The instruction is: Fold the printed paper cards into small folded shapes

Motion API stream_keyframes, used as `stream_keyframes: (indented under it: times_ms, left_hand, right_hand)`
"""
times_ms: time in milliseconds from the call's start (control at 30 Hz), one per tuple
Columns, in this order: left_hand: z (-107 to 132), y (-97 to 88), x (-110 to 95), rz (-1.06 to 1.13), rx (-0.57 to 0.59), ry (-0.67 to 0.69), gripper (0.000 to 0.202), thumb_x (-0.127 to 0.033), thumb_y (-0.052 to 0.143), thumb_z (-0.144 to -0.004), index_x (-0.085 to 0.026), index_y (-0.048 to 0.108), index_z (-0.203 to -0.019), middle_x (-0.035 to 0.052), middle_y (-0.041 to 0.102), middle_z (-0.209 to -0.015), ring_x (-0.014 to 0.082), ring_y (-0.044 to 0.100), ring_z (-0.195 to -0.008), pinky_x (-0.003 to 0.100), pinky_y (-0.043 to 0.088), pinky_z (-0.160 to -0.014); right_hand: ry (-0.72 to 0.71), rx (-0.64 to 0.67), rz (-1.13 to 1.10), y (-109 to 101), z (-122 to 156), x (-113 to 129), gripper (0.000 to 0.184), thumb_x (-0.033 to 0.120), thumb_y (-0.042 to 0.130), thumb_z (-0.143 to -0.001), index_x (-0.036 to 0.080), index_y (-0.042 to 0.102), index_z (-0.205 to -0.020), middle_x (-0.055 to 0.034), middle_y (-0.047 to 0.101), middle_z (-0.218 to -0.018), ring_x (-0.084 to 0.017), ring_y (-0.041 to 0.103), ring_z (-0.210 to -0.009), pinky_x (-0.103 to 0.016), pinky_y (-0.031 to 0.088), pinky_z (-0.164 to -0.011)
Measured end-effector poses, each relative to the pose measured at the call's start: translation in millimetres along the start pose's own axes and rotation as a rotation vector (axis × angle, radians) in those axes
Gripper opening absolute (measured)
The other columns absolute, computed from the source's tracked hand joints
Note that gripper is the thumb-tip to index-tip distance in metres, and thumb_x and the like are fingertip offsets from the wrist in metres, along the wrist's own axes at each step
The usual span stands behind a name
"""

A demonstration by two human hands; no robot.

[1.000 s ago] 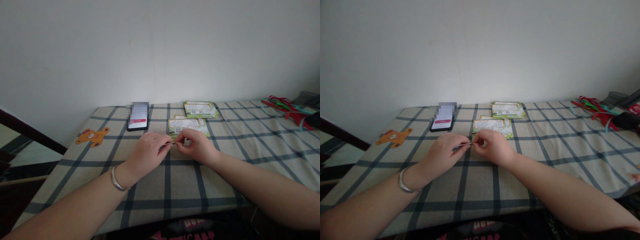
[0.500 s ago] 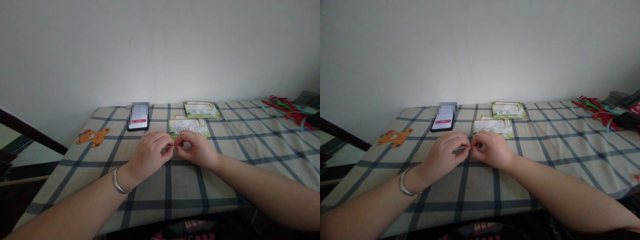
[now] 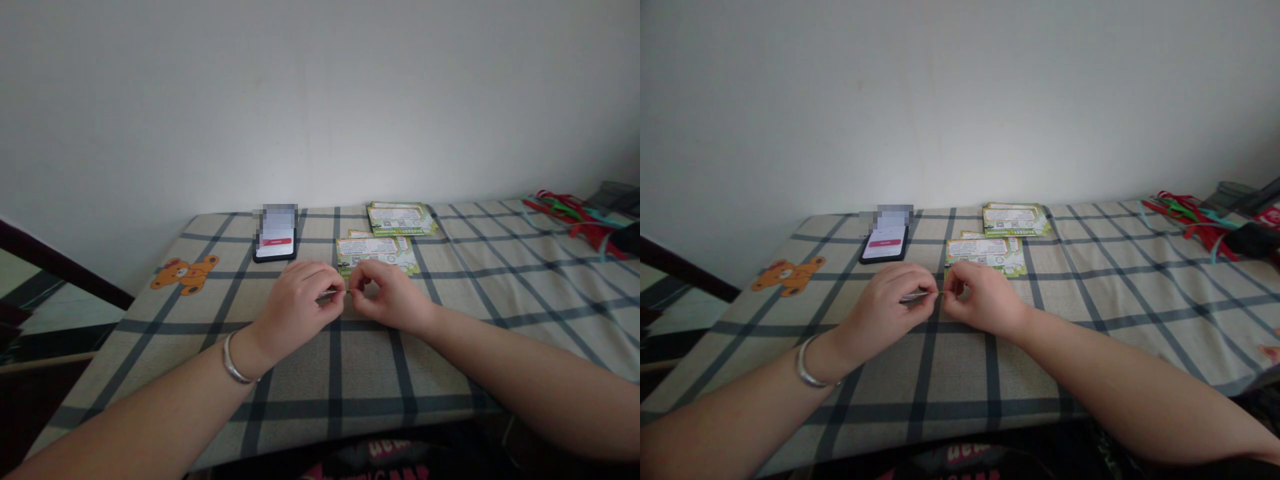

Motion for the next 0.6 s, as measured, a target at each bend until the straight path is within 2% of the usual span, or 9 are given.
stream_keyframes:
  times_ms: [300,600]
  left_hand:
    - [1.0,1.4,7.2,0.097,0.020,-0.089,0.009,-0.010,0.057,-0.080,-0.018,0.056,-0.076,0.0011,0.063,-0.080,0.0160,0.058,-0.080,0.030,0.044,-0.076]
    - [-0.9,1.3,11.0,0.195,0.030,-0.123,0.011,-0.008,0.057,-0.081,-0.017,0.057,-0.076,-0.0011,0.060,-0.078,0.0129,0.057,-0.076,0.026,0.043,-0.072]
  right_hand:
    - [-0.017,-0.001,-0.050,-2.2,-1.7,-1.1,0.010,0.011,0.053,-0.069,0.020,0.055,-0.074,0.0007,0.062,-0.073,-0.012,0.057,-0.068,-0.024,0.045,-0.064]
    - [0.000,-0.013,-0.104,-2.5,-2.3,-4.8,0.011,0.012,0.053,-0.070,0.019,0.058,-0.077,-0.0010,0.063,-0.074,-0.014,0.057,-0.069,-0.026,0.046,-0.064]
Point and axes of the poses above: each hand's wrist, its own z-axis away from the middle knuckle, its own y-axis out of the palm, x = y × z, the point moved 5 cm from there along -z, towards the middle knuckle
